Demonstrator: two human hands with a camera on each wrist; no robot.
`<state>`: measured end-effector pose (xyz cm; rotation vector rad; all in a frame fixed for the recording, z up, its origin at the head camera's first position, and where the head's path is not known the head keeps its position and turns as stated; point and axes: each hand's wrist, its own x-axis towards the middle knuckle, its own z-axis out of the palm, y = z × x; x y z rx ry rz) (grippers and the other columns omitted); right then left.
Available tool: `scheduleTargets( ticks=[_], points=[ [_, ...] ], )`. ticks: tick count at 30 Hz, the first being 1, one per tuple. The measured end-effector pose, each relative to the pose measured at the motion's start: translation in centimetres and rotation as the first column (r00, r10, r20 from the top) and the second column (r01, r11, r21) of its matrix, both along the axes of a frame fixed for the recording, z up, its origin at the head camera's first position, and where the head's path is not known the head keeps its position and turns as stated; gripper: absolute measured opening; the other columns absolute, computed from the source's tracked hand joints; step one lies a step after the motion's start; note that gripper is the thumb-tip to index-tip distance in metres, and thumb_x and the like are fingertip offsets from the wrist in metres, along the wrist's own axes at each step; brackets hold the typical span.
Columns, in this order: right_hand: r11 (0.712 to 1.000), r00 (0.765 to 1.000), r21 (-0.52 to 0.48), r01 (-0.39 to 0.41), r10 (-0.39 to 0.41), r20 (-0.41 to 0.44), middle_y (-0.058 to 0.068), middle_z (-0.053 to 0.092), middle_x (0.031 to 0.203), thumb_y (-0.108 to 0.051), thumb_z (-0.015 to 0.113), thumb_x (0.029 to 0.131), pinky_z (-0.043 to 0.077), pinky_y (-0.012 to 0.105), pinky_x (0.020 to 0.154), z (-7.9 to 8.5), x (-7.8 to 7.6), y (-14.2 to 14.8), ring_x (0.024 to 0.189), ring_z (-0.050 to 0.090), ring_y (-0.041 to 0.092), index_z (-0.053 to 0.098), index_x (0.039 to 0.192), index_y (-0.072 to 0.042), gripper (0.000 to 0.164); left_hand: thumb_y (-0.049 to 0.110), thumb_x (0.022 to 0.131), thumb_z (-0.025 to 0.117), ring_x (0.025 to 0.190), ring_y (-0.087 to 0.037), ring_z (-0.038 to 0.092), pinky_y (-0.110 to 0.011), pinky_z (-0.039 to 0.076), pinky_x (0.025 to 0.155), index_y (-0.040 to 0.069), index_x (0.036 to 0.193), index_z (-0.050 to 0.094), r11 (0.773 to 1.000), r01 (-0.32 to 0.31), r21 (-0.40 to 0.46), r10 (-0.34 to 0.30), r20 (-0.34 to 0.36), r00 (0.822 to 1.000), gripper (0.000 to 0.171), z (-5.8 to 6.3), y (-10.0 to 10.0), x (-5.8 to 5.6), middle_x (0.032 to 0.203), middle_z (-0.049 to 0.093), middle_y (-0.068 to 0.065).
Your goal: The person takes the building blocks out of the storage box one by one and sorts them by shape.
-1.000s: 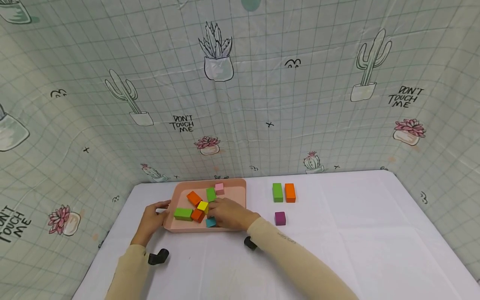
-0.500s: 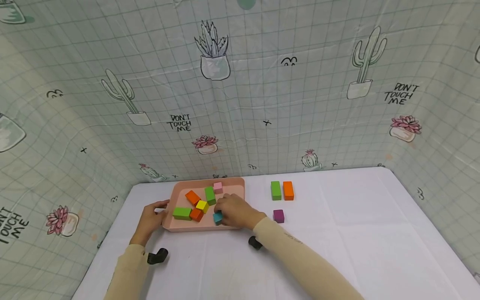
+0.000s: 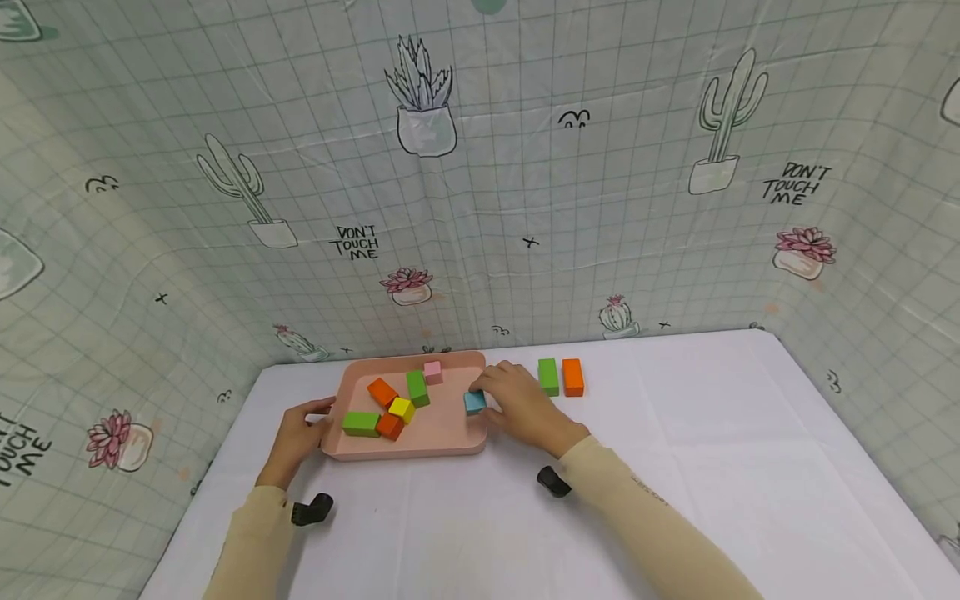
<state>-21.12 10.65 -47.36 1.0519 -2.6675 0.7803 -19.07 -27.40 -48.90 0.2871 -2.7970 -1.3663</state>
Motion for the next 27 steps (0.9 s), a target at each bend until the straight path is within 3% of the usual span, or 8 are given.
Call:
scheduleTargets(
  ticks=[7, 13, 27],
  points=[
    [0.993, 0.990, -0.041, 0.109, -0.112, -0.088, 0.006, 0.073, 0.115, -0.006, 0.090, 0.082, 0.052, 0.048, 0.098, 0.2, 0.8, 4.9, 0.110, 0.061, 0.028, 0.074, 0.115, -0.007, 0.036, -0.002, 0.100, 0.054, 0.096, -0.030, 0.060, -0.026, 0.048, 0.071, -0.010, 0.139, 0.062, 1.000, -0.002, -0.017, 0.002, -0.004, 1.000, 0.041, -0.1, -0.2, -0.1, 0.130, 0.063, -0.032],
    [0.983, 0.979, -0.033, 0.180, -0.182, -0.094, 0.007, 0.072, 0.111, -0.002, 0.088, 0.082, 0.049, 0.052, 0.094, -0.6, 1.5, 8.5, 0.106, 0.060, 0.029, 0.074, 0.114, -0.005, 0.035, -0.003, 0.099, 0.055, 0.090, -0.025, 0.058, -0.025, 0.047, 0.068, -0.010, 0.138, 0.063, 1.000, -0.009, -0.010, 0.009, -0.006, 1.000, 0.040, 0.0, 0.0, -0.1, 0.129, 0.064, -0.032],
    [0.978, 0.958, 0.018, 0.209, -0.202, -0.205, 0.008, 0.073, 0.110, 0.005, 0.091, 0.075, 0.053, 0.054, 0.090, -1.9, 3.1, 12.4, 0.102, 0.065, 0.032, 0.076, 0.112, -0.006, 0.041, -0.003, 0.099, 0.055, 0.097, -0.031, 0.059, -0.029, 0.047, 0.072, -0.012, 0.138, 0.063, 1.000, 0.002, -0.023, -0.002, -0.019, 1.000, 0.041, 0.2, 0.0, 0.1, 0.128, 0.064, -0.033]
  ],
)
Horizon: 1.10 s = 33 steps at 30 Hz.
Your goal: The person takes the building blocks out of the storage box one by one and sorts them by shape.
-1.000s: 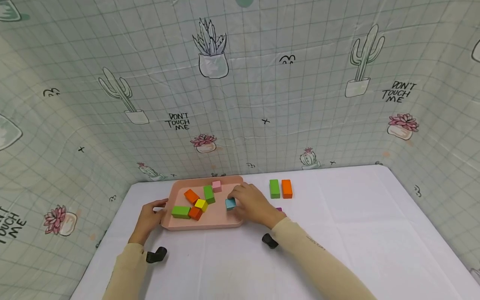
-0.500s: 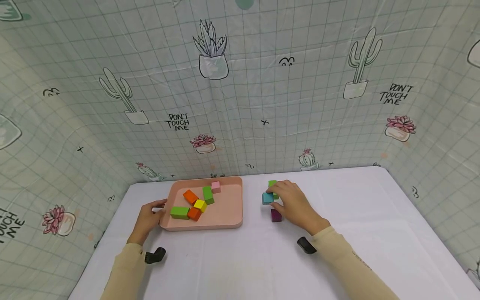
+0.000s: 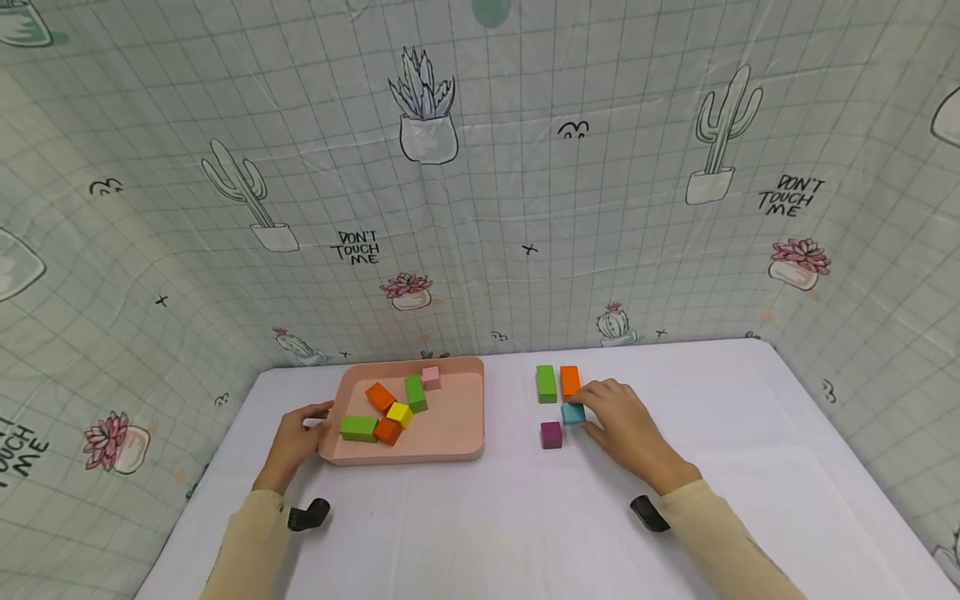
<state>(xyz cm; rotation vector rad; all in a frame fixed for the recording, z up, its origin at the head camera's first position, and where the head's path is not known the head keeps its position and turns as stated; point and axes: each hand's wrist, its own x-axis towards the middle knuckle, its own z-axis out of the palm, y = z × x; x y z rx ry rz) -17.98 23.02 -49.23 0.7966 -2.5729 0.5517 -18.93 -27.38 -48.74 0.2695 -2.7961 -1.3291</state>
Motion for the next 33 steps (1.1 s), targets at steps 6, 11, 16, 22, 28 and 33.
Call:
scheduleTargets(
  ticks=[6, 11, 16, 22, 28, 33],
  points=[
    [0.999, 1.000, 0.025, 0.024, -0.025, 0.009, 0.008, 0.073, 0.109, 0.005, 0.092, 0.074, 0.052, 0.055, 0.092, -0.4, 0.4, 0.9, 0.102, 0.064, 0.032, 0.076, 0.111, -0.006, 0.042, -0.003, 0.099, 0.055, 0.095, -0.030, 0.057, -0.028, 0.047, 0.071, -0.011, 0.138, 0.063, 1.000, -0.006, 0.003, 0.006, -0.001, 1.000, 0.040, -0.1, 0.0, 0.0, 0.127, 0.064, -0.032],
    [0.998, 0.999, 0.053, 0.023, -0.025, 0.031, 0.008, 0.074, 0.107, 0.004, 0.091, 0.075, 0.052, 0.055, 0.090, -0.7, 0.4, 1.2, 0.101, 0.064, 0.033, 0.076, 0.109, -0.006, 0.040, -0.003, 0.099, 0.055, 0.098, -0.031, 0.057, -0.029, 0.046, 0.072, -0.011, 0.138, 0.063, 1.000, -0.009, 0.008, 0.009, -0.003, 1.000, 0.040, -0.2, 0.0, -0.1, 0.127, 0.064, -0.032],
    [0.998, 0.997, 0.069, 0.017, -0.022, 0.068, 0.007, 0.074, 0.108, 0.002, 0.092, 0.075, 0.052, 0.055, 0.092, -0.9, 0.4, 1.0, 0.102, 0.064, 0.032, 0.076, 0.109, -0.007, 0.038, -0.003, 0.099, 0.055, 0.097, -0.031, 0.057, -0.029, 0.047, 0.072, -0.011, 0.138, 0.063, 1.000, -0.013, 0.008, 0.013, -0.002, 1.000, 0.040, -0.2, 0.0, -0.1, 0.128, 0.064, -0.032],
    [0.997, 0.994, 0.078, 0.024, -0.032, 0.106, 0.005, 0.074, 0.107, -0.001, 0.093, 0.074, 0.053, 0.053, 0.092, -1.4, 0.7, 0.7, 0.103, 0.065, 0.030, 0.077, 0.108, -0.008, 0.038, -0.002, 0.099, 0.054, 0.097, -0.030, 0.057, -0.027, 0.047, 0.072, -0.010, 0.139, 0.063, 1.000, -0.009, 0.018, 0.009, 0.002, 1.000, 0.041, -0.2, 0.1, -0.1, 0.128, 0.064, -0.032],
    [0.996, 0.991, 0.091, 0.015, -0.027, 0.134, 0.004, 0.074, 0.107, -0.003, 0.093, 0.077, 0.054, 0.053, 0.092, -1.6, 0.7, 0.5, 0.103, 0.064, 0.029, 0.077, 0.109, -0.008, 0.037, -0.003, 0.099, 0.054, 0.095, -0.030, 0.058, -0.029, 0.047, 0.072, -0.011, 0.138, 0.063, 1.000, -0.008, 0.017, 0.008, -0.010, 1.000, 0.041, -0.4, -0.1, 0.0, 0.127, 0.064, -0.032],
    [0.994, 0.990, 0.108, 0.007, -0.023, 0.140, 0.003, 0.074, 0.107, -0.005, 0.093, 0.078, 0.054, 0.052, 0.092, -1.7, 0.6, 0.4, 0.102, 0.064, 0.028, 0.077, 0.109, -0.009, 0.035, -0.003, 0.098, 0.055, 0.096, -0.031, 0.058, -0.030, 0.047, 0.072, -0.012, 0.137, 0.063, 1.000, 0.000, 0.013, 0.000, -0.023, 1.000, 0.041, -0.5, -0.2, -0.2, 0.125, 0.065, -0.033]
  ],
)
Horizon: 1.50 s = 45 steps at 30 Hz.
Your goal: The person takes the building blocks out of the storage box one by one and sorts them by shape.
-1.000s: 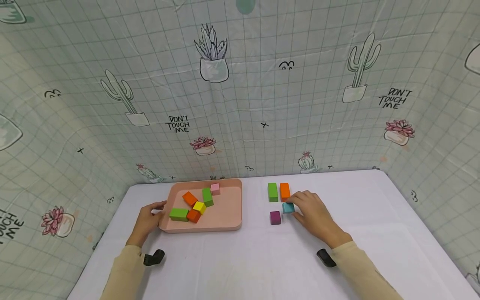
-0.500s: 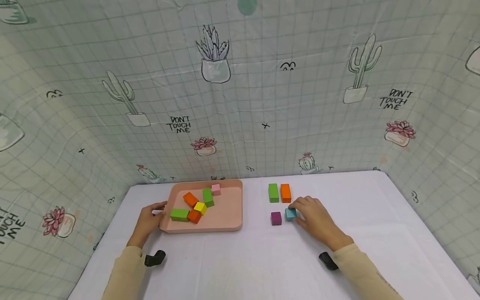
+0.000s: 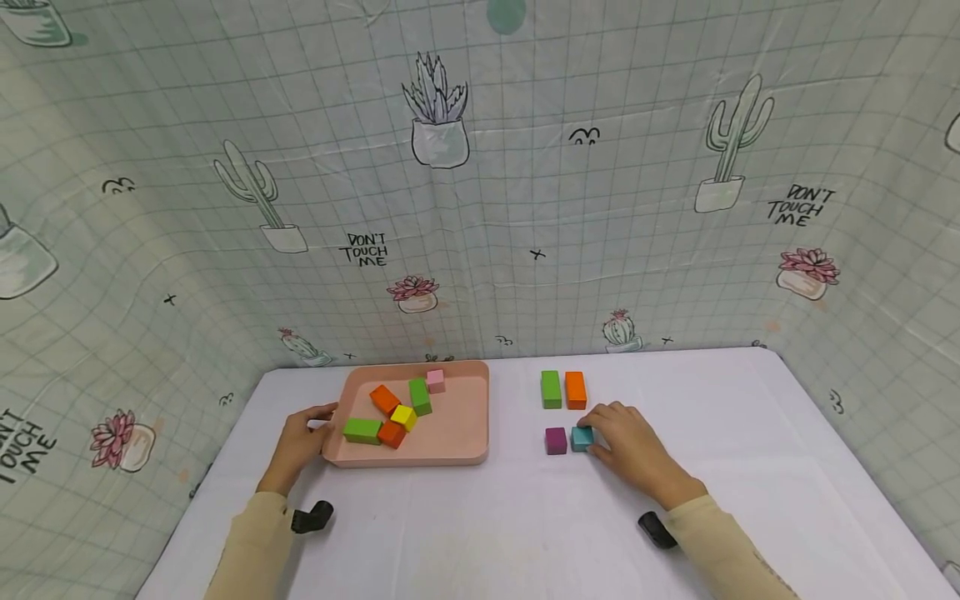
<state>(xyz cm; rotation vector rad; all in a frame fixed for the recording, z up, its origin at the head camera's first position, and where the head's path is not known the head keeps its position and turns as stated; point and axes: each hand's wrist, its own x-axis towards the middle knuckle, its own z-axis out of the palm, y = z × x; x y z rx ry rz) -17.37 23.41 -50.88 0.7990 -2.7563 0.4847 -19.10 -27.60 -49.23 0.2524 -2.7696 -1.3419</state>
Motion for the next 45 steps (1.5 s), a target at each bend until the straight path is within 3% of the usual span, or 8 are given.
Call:
scheduleTargets(
  ticks=[17, 28, 45],
  points=[
    [1.000, 1.000, -0.003, 0.016, -0.016, 0.012, 0.005, 0.074, 0.108, -0.007, 0.092, 0.079, 0.055, 0.052, 0.090, -0.5, 0.3, 0.2, 0.101, 0.064, 0.028, 0.077, 0.111, -0.006, 0.035, -0.002, 0.100, 0.055, 0.091, -0.027, 0.057, -0.029, 0.047, 0.071, -0.011, 0.138, 0.063, 1.000, 0.002, 0.017, -0.003, 0.011, 1.000, 0.040, 0.0, 0.3, 0.0, 0.127, 0.064, -0.031],
    [1.000, 1.000, 0.005, 0.031, -0.031, 0.006, 0.009, 0.074, 0.113, -0.012, 0.092, 0.080, 0.055, 0.053, 0.091, 0.6, 0.3, -0.1, 0.105, 0.065, 0.032, 0.077, 0.115, -0.005, 0.038, -0.003, 0.099, 0.055, 0.091, -0.028, 0.058, -0.028, 0.047, 0.070, -0.012, 0.137, 0.063, 1.000, 0.008, -0.001, -0.008, -0.002, 1.000, 0.040, -0.2, 0.2, -0.1, 0.126, 0.065, -0.032],
    [0.996, 0.996, -0.057, -0.069, 0.066, -0.053, 0.004, 0.075, 0.109, -0.009, 0.089, 0.084, 0.054, 0.052, 0.094, 2.4, 0.8, -2.5, 0.102, 0.065, 0.026, 0.078, 0.109, -0.007, 0.028, -0.003, 0.099, 0.055, 0.088, -0.023, 0.056, -0.026, 0.047, 0.069, -0.010, 0.138, 0.064, 1.000, -0.012, 0.011, 0.011, 0.014, 1.000, 0.041, 0.0, 0.1, 0.0, 0.127, 0.065, -0.031]
  ],
)
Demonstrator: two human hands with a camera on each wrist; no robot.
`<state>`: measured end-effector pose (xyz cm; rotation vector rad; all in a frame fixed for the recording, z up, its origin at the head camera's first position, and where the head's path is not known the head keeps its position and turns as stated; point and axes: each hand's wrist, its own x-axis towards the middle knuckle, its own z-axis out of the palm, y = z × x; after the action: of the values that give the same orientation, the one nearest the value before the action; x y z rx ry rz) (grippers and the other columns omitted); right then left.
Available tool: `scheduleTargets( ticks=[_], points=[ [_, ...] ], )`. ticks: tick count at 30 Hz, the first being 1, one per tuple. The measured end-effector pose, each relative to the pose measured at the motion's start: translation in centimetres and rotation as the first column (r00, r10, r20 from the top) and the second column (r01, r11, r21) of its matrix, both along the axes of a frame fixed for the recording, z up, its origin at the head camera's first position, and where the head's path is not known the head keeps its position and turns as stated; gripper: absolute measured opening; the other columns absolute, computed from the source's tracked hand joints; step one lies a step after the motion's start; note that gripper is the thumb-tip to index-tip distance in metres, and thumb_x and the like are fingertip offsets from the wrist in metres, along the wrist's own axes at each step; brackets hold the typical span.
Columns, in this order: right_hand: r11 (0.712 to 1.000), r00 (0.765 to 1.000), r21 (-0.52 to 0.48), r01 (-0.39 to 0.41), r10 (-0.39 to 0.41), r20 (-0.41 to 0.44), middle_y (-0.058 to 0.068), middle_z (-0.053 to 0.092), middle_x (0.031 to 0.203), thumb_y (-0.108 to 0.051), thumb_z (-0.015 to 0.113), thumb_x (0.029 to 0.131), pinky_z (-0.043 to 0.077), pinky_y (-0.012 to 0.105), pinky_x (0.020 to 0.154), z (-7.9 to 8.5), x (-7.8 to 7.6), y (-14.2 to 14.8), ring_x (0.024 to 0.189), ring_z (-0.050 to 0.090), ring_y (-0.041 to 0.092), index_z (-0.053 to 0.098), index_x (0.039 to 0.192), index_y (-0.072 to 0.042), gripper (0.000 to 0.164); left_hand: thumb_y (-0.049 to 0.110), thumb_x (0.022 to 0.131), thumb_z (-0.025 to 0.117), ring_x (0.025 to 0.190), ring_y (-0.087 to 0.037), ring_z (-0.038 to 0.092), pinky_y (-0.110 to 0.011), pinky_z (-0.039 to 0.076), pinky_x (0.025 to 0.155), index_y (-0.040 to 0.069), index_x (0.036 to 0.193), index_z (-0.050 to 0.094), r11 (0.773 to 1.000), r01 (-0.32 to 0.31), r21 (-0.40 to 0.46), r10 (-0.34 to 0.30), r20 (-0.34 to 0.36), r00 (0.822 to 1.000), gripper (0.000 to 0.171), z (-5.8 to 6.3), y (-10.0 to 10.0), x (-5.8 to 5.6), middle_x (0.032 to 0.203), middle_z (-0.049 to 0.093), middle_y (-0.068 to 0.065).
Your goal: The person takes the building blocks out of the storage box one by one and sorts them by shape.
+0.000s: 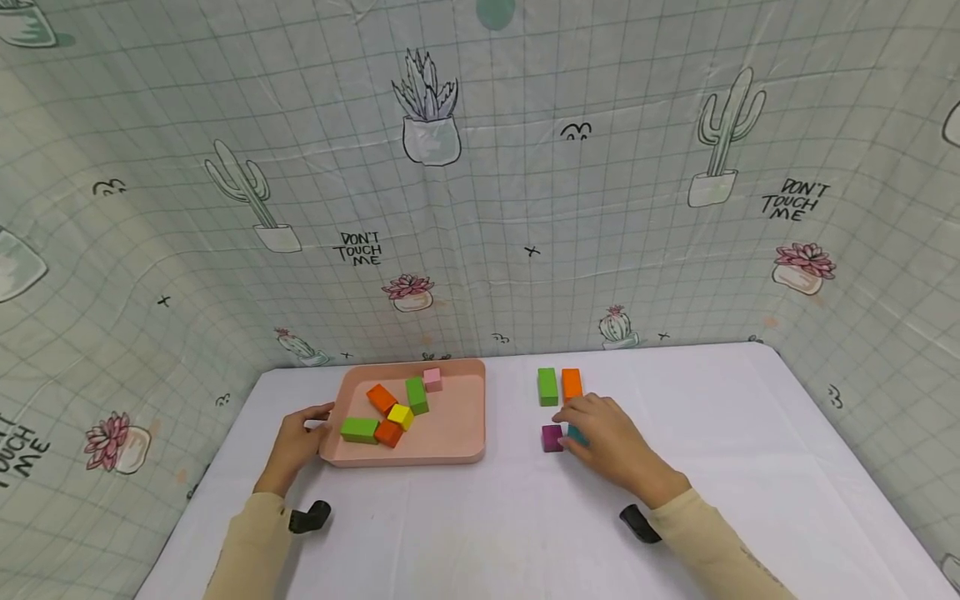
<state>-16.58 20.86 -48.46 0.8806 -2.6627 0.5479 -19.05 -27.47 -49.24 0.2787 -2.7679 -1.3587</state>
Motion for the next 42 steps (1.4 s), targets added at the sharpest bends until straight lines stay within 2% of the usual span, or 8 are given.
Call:
scheduleTargets(
  ticks=[7, 12, 23, 29, 35, 42],
  points=[
    [0.996, 0.994, -0.034, -0.081, 0.079, -0.070, 0.002, 0.074, 0.106, -0.007, 0.089, 0.082, 0.053, 0.049, 0.091, -0.1, -0.5, -2.2, 0.102, 0.066, 0.027, 0.078, 0.106, -0.006, 0.026, -0.003, 0.099, 0.055, 0.096, -0.029, 0.057, -0.029, 0.047, 0.073, -0.011, 0.138, 0.063, 1.000, 0.006, -0.011, -0.006, -0.007, 1.000, 0.041, -0.2, -0.2, -0.1, 0.127, 0.065, -0.032],
    [0.994, 0.990, -0.026, -0.109, 0.107, -0.088, 0.003, 0.073, 0.110, -0.007, 0.088, 0.083, 0.052, 0.048, 0.095, 0.1, -1.3, -4.0, 0.105, 0.066, 0.028, 0.076, 0.112, -0.006, 0.031, -0.004, 0.098, 0.055, 0.098, -0.031, 0.057, -0.030, 0.047, 0.074, -0.011, 0.137, 0.064, 1.000, 0.009, -0.018, -0.009, -0.013, 1.000, 0.041, -0.3, -0.2, -0.1, 0.127, 0.065, -0.032],
    [0.991, 0.991, 0.044, -0.130, 0.129, 0.017, 0.010, 0.065, 0.134, -0.016, 0.086, 0.090, 0.048, 0.053, 0.106, 1.3, -3.5, -9.3, 0.121, 0.060, 0.031, 0.068, 0.135, -0.004, 0.050, -0.004, 0.098, 0.055, 0.098, -0.031, 0.058, -0.029, 0.047, 0.073, -0.011, 0.137, 0.064, 1.000, 0.005, -0.010, -0.005, -0.016, 1.000, 0.041, -0.3, -0.2, 0.0, 0.126, 0.065, -0.032],
    [0.980, 0.982, 0.069, -0.186, 0.183, 0.044, 0.010, 0.063, 0.137, -0.014, 0.084, 0.090, 0.047, 0.052, 0.108, 1.7, -5.0, -11.8, 0.123, 0.058, 0.032, 0.064, 0.139, -0.003, 0.053, -0.003, 0.099, 0.054, 0.093, -0.028, 0.057, -0.027, 0.047, 0.071, -0.011, 0.138, 0.063, 1.000, -0.003, -0.004, 0.003, -0.008, 1.000, 0.041, -0.3, -0.1, -0.1, 0.126, 0.065, -0.032],
    [0.974, 0.974, 0.094, -0.207, 0.196, 0.115, 0.011, 0.058, 0.145, -0.017, 0.082, 0.093, 0.045, 0.053, 0.112, 1.9, -6.5, -13.8, 0.136, 0.050, 0.032, 0.061, 0.143, -0.005, 0.056, -0.002, 0.099, 0.054, 0.088, -0.023, 0.057, -0.024, 0.048, 0.068, -0.010, 0.139, 0.063, 1.000, -0.017, 0.009, 0.017, 0.002, 1.000, 0.041, -0.4, -0.1, -0.2, 0.128, 0.064, -0.031],
    [0.962, 0.960, 0.115, -0.249, 0.229, 0.163, 0.013, 0.055, 0.152, -0.018, 0.083, 0.093, 0.032, 0.053, 0.123, 1.3, -7.8, -15.8, 0.144, 0.043, 0.035, 0.063, 0.141, -0.006, 0.053, -0.002, 0.099, 0.055, 0.088, -0.022, 0.057, -0.024, 0.047, 0.068, -0.009, 0.138, 0.064, 1.000, -0.023, 0.013, 0.023, 0.002, 1.000, 0.041, -0.5, -0.1, -0.3, 0.128, 0.064, -0.031]
  ],
)
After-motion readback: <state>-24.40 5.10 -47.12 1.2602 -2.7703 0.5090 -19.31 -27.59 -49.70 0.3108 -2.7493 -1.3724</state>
